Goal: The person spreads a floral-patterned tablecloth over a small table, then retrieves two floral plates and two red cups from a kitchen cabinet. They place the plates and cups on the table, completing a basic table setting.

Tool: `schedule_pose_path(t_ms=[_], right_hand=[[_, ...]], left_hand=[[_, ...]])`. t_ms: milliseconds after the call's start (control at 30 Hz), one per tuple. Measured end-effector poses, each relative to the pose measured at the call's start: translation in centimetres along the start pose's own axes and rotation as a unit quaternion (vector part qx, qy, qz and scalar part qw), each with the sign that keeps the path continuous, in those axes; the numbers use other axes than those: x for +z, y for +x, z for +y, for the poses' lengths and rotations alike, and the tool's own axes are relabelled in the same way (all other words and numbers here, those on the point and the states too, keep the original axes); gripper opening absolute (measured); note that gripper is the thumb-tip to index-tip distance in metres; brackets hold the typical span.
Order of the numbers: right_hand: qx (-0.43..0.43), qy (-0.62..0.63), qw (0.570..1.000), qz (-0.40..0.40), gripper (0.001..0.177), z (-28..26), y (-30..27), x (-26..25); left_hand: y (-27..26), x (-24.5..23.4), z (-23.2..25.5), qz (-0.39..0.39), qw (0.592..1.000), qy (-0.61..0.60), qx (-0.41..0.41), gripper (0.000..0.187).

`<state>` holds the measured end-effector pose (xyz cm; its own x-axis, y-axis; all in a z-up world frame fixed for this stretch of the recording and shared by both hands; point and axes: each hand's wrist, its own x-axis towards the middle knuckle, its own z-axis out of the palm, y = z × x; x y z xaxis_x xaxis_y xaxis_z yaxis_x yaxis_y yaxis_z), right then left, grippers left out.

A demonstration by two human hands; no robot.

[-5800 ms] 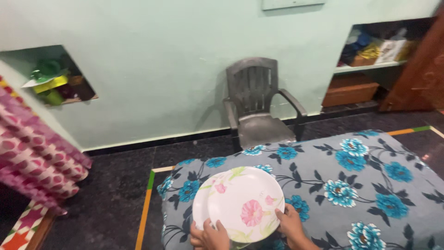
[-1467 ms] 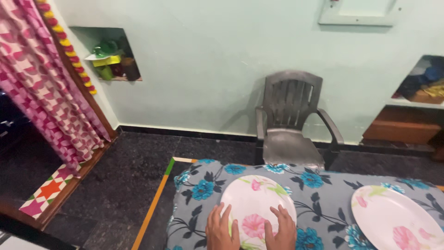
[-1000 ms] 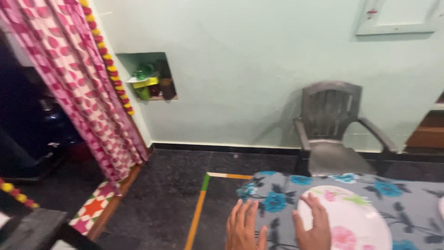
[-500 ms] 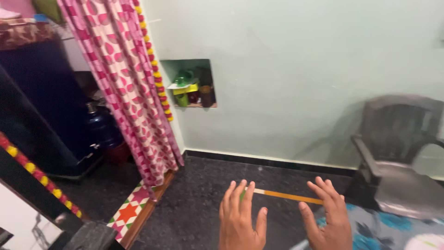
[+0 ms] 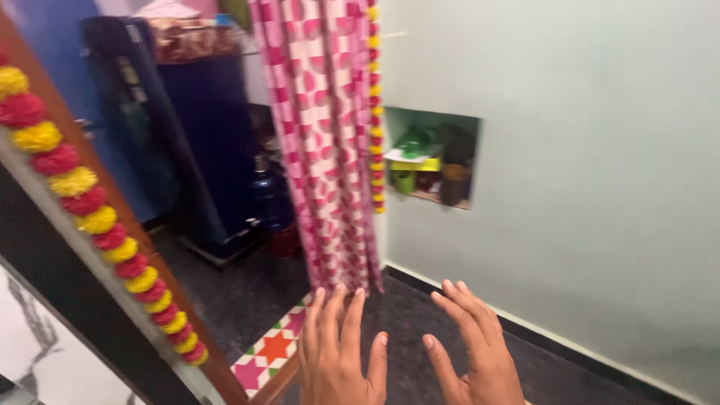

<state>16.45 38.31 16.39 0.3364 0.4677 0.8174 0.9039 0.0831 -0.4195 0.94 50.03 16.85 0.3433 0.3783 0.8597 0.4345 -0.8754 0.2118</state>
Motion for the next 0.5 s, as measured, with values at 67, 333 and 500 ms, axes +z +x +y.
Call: schedule_pose_path(t_ms=[67,333,500], right_hand=[[-0.037,0.026,0.999,-0.014,0.052,0.2,3.3,3.5],[-0.103,0.111,0.986,-0.074,0.055,0.5,16.0,20.7],[-0.141,0.154,0.97,-0.125,0.056,1.8,22.6,30.9]], left_hand=[[1.9,0.4,-3.3,0.023,0.999,0.034,0.001,0.061],[10.0,3.6,-18.7,0.094,0.988,0.114,-0.049,0.061],[13.9,7.0,-27.7,0.102,0.98,0.14,-0.1,0.062]])
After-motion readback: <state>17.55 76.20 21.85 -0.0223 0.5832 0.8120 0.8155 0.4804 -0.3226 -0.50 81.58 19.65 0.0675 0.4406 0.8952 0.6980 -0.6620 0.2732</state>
